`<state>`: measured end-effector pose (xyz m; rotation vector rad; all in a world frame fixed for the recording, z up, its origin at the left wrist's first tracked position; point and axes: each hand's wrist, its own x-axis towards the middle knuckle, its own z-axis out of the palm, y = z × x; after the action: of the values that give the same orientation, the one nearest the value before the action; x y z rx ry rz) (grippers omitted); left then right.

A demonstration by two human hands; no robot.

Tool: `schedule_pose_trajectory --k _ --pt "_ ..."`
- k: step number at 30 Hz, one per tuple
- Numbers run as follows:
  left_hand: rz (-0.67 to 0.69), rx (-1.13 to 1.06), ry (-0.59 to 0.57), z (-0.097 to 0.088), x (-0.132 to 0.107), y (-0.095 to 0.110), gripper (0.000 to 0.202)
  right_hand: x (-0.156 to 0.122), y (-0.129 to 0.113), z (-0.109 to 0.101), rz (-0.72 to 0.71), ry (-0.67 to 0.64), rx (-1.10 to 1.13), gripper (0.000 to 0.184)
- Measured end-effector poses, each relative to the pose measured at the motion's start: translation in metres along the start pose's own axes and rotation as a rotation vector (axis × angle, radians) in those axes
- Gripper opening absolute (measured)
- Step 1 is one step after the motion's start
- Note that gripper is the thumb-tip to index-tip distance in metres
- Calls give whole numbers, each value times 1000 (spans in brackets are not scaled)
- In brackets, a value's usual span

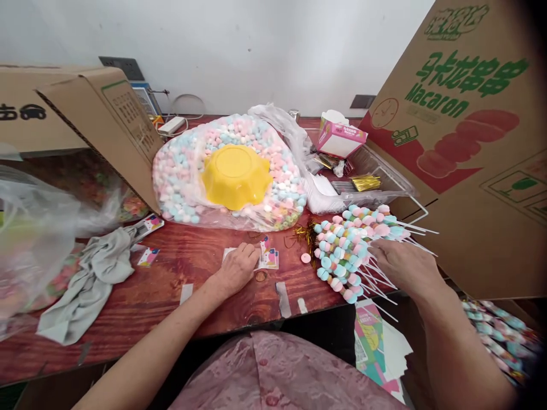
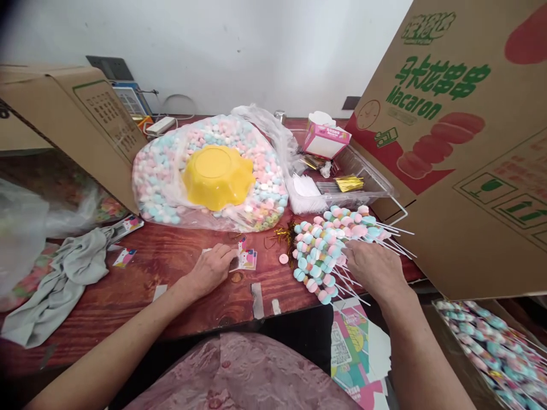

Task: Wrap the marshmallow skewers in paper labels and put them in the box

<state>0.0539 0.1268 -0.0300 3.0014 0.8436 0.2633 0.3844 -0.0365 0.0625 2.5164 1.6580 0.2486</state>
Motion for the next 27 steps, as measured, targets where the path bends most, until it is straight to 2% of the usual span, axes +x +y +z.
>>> schedule_pose_trajectory --k 3,8,10,12,14,15,17,21,24,27 --pt "38 -13 -13 2 -12 -3 22 5 1 -2 8 -32 19 28" --pt "-78 58 -140 -6 -4 14 16 1 -3 -6 63 42 15 30" --pt "-101 49 -139 -10 1 16 14 -4 -5 -5 137 158 21 30" --pt "-114 24 -74 -13 0 14 14 -12 -4 -3 195 344 101 30" --pt "-119 5 -10 -13 -7 9 16 -22 -5 0 196 511 308 28" --pt "-123 0 -7 -13 -12 8 18 -27 -6 1 189 548 447 26" --pt "-139 -6 -52 -13 -22 9 20 -36 -12 4 181 523 728 21" --pt "-190 -32 -138 -14 -33 19 24 -44 -37 12 141 313 1073 17" --pt "-258 -167 -60 -14 -33 19 20 -41 -53 20 87 194 1145 16" --pt "-381 -479 107 -11 -34 9 16 -38 -60 26 29 88 1156 17"
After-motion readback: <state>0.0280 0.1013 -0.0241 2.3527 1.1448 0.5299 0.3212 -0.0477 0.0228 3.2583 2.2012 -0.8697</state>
